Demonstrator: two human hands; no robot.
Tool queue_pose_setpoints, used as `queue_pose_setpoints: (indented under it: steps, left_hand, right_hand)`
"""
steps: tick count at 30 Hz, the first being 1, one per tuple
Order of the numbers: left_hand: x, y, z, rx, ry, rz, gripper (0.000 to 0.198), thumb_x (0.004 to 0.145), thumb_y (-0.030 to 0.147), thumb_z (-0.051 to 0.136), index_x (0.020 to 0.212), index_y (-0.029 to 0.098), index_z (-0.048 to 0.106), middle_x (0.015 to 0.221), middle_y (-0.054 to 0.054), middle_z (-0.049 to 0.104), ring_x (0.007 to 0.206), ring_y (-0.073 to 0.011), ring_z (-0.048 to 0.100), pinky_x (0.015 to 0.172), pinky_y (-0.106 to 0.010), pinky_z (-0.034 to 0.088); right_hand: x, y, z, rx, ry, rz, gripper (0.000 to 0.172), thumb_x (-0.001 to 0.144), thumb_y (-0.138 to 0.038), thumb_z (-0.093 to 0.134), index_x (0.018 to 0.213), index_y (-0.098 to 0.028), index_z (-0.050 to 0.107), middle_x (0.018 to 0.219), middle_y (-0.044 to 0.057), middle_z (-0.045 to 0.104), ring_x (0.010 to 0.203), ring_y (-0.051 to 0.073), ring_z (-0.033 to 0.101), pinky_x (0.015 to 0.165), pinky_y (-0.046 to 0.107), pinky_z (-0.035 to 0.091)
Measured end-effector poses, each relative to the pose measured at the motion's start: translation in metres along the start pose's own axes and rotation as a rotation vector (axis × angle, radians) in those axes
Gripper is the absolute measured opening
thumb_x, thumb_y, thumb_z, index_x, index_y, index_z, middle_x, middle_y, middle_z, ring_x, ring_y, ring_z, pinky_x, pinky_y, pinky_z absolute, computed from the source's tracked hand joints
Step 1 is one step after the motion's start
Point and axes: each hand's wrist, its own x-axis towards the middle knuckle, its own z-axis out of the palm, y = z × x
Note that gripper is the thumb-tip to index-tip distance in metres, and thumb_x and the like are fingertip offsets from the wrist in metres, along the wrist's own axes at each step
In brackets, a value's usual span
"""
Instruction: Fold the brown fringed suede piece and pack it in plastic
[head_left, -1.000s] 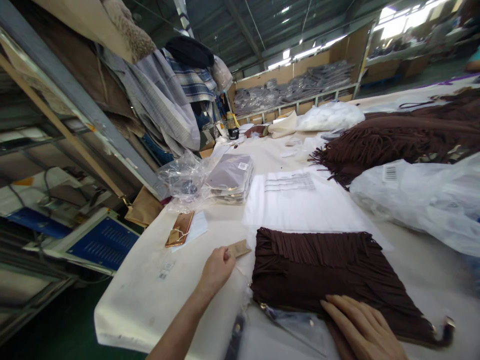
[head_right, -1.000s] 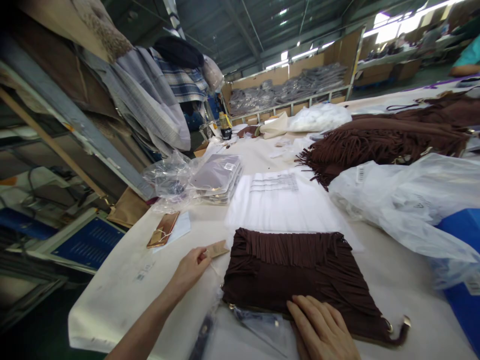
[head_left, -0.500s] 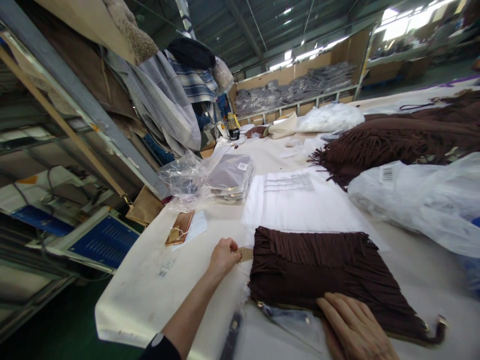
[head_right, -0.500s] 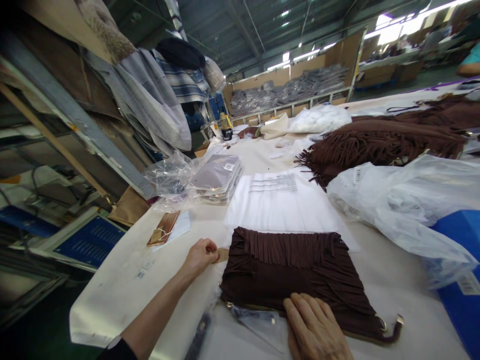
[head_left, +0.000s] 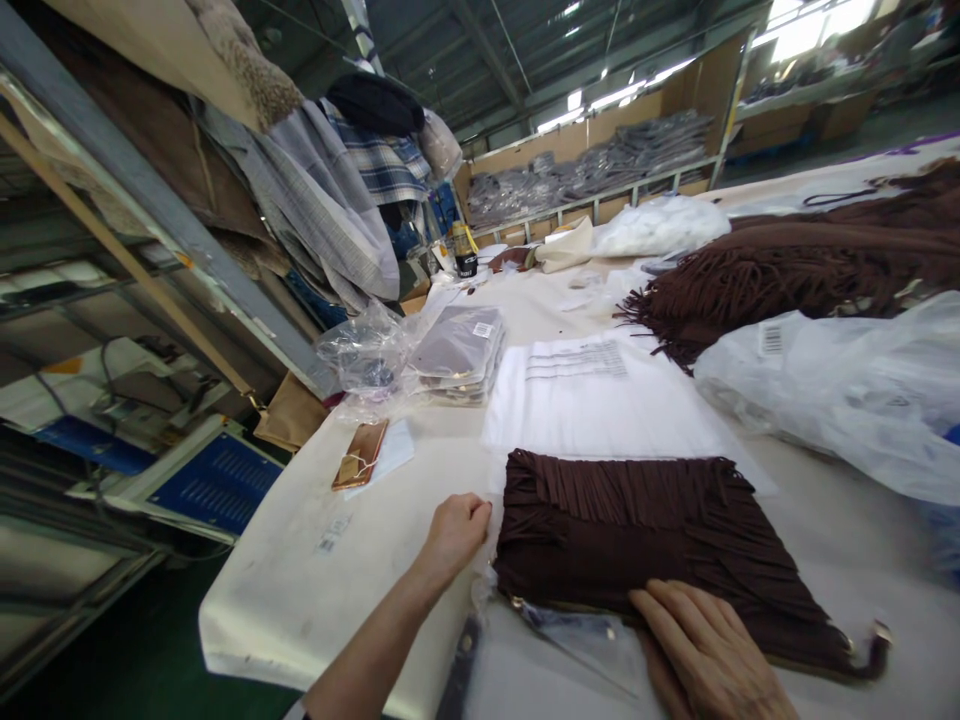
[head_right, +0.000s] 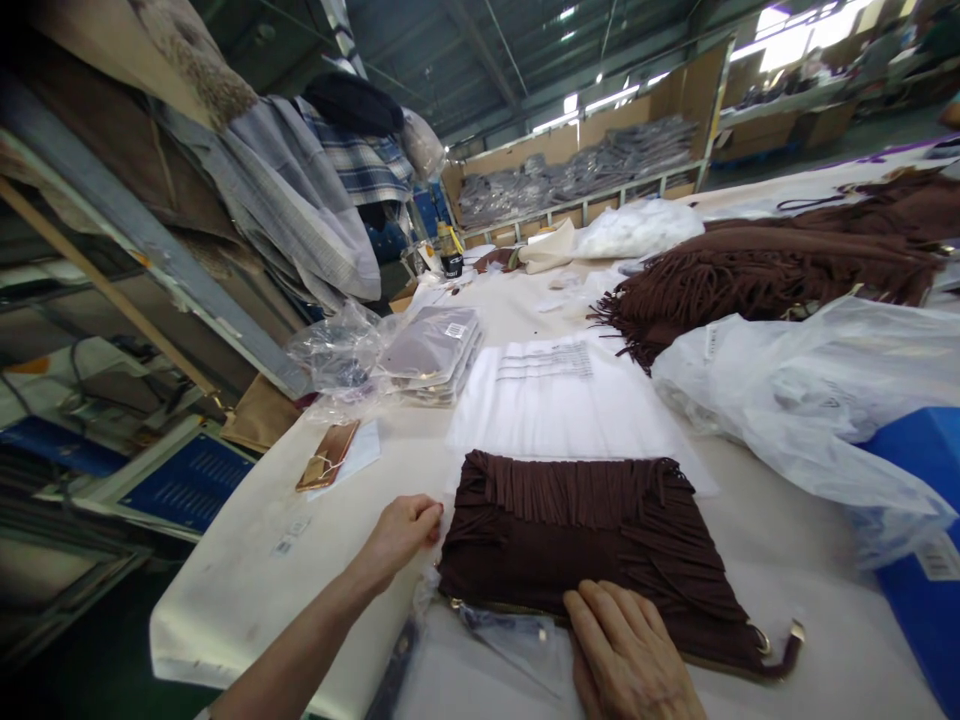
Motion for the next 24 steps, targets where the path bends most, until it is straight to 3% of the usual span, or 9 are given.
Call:
queue_pose_setpoints:
  steps: [3, 7, 10, 12, 16, 21, 24]
  left_hand:
    - [-0.001, 0.003, 0.006, -0.202, -0.124, -0.082, 0.035, 0.077, 0.046, 0.045, 0.063, 0.015, 0.053, 0.057, 0.000, 0.054, 0.055, -0.0123, 0.050, 0.054, -0.024, 0.034]
    - [0.008, 0.008, 0.008, -0.395, -0.276, -0.158, 0.059, 0.055, 0.070, 0.060, 0.068, 0.013, 0.054, 0.059, 0.001, 0.053, 0.052, -0.0093, 0.045, 0.052, -0.022, 0.030]
    - [0.017, 0.009, 0.005, -0.469, -0.359, -0.211, 0.068, 0.045, 0.075, 0.064, 0.073, 0.013, 0.056, 0.057, 0.002, 0.051, 0.048, -0.0083, 0.042, 0.050, -0.022, 0.027]
    - [0.022, 0.009, 0.006, -0.510, -0.407, -0.213, 0.070, 0.043, 0.074, 0.066, 0.077, 0.013, 0.058, 0.062, -0.001, 0.057, 0.053, -0.0116, 0.049, 0.052, -0.023, 0.034]
    - [0.026, 0.014, 0.017, -0.591, -0.468, -0.132, 0.070, 0.040, 0.071, 0.066, 0.080, 0.014, 0.060, 0.083, -0.008, 0.067, 0.078, -0.0195, 0.061, 0.073, -0.029, 0.045]
    - [0.019, 0.023, 0.021, -0.503, -0.434, -0.048, 0.072, 0.048, 0.075, 0.057, 0.083, 0.012, 0.061, 0.090, -0.014, 0.068, 0.087, -0.0256, 0.062, 0.080, -0.035, 0.047]
    - [-0.002, 0.019, 0.004, -0.344, -0.222, 0.030, 0.066, 0.060, 0.066, 0.058, 0.098, 0.012, 0.057, 0.100, -0.014, 0.064, 0.097, -0.0270, 0.059, 0.085, -0.038, 0.044]
  right_hand:
    - [-0.001, 0.001, 0.000, -0.017, -0.008, -0.021, 0.026, 0.083, -0.016, 0.048, 0.105, -0.015, 0.063, 0.099, 0.008, 0.065, 0.092, 0.020, 0.059, 0.083, 0.031, 0.043]
    - [-0.002, 0.001, 0.000, -0.042, 0.001, -0.044, 0.026, 0.083, -0.016, 0.049, 0.105, -0.013, 0.062, 0.100, 0.010, 0.065, 0.093, 0.021, 0.059, 0.084, 0.033, 0.043]
    - [-0.001, 0.001, 0.001, -0.050, 0.018, -0.052, 0.025, 0.083, -0.015, 0.047, 0.103, -0.012, 0.061, 0.097, 0.011, 0.065, 0.090, 0.021, 0.059, 0.083, 0.034, 0.043]
    - [0.001, 0.000, 0.001, -0.058, 0.027, -0.057, 0.024, 0.083, -0.015, 0.046, 0.102, -0.011, 0.061, 0.095, 0.011, 0.064, 0.088, 0.021, 0.059, 0.081, 0.034, 0.043]
    - [0.001, 0.000, 0.001, -0.072, 0.072, -0.096, 0.023, 0.083, -0.017, 0.046, 0.101, -0.010, 0.059, 0.092, 0.012, 0.064, 0.086, 0.022, 0.058, 0.080, 0.034, 0.042]
    - [-0.002, 0.002, 0.003, -0.077, 0.106, -0.082, 0.024, 0.084, -0.019, 0.046, 0.101, -0.008, 0.058, 0.093, 0.014, 0.062, 0.086, 0.023, 0.058, 0.081, 0.036, 0.042]
    - [-0.004, 0.004, 0.004, -0.078, 0.083, -0.086, 0.026, 0.084, -0.020, 0.046, 0.103, -0.008, 0.058, 0.095, 0.014, 0.062, 0.088, 0.024, 0.057, 0.082, 0.037, 0.042]
